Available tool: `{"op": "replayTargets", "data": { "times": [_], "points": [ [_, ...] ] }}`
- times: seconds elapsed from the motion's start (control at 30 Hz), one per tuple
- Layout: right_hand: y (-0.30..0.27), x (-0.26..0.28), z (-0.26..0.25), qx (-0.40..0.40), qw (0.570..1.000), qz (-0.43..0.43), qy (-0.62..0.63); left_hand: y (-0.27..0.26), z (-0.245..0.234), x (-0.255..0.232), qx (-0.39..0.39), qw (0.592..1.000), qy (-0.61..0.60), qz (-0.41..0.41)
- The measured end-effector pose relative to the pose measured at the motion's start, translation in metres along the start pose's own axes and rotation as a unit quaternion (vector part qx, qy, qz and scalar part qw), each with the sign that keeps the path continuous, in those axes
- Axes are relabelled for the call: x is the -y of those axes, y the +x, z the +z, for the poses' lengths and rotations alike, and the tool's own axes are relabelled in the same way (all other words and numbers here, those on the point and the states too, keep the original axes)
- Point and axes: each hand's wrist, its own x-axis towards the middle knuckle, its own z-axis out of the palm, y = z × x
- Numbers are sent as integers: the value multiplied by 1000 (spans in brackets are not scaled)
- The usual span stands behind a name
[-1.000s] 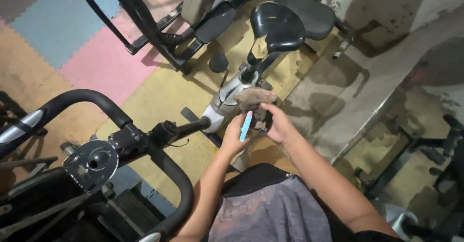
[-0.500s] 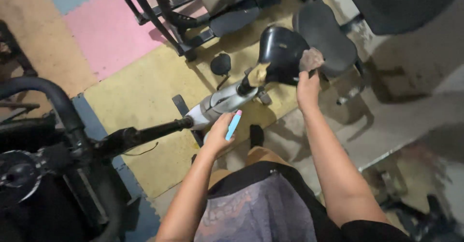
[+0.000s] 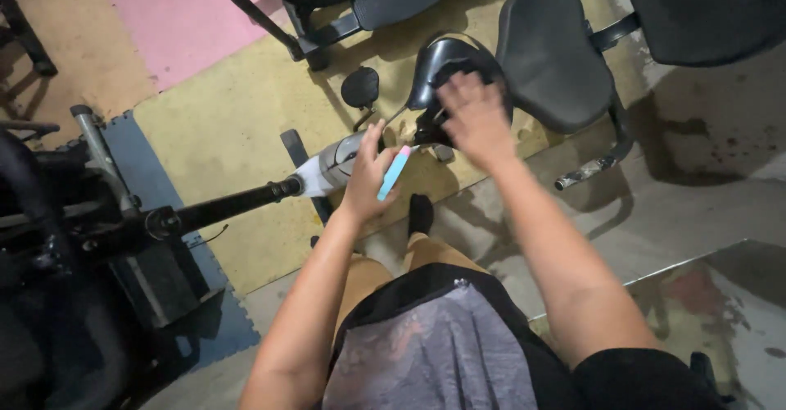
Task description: Wiping down and cleaning various exercise machines with a spray bottle and cloth.
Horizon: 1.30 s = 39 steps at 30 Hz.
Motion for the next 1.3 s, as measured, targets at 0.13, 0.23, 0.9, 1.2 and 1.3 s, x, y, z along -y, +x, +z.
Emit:
{"op": "replayTargets", "data": {
  "times": [0.13,0.23,0.9,1.2,1.3],
  "points": [
    [7,-38,2,-83,983,129,103,11,15,11,20,1000,-4,14],
    [24,-13,18,-86,986,143,9,25,24,14,61,998,-8,-9],
    [133,16,34,-9,999,-13,-40,32,14,-7,56,994,78,-53],
    [-20,32,-17,-48,995,34,86,33,10,-4,62,997,30,-22],
    [-10,17,-13,-63,994,75,42,30,11,-5,48,998,20,-23]
  ]
}}
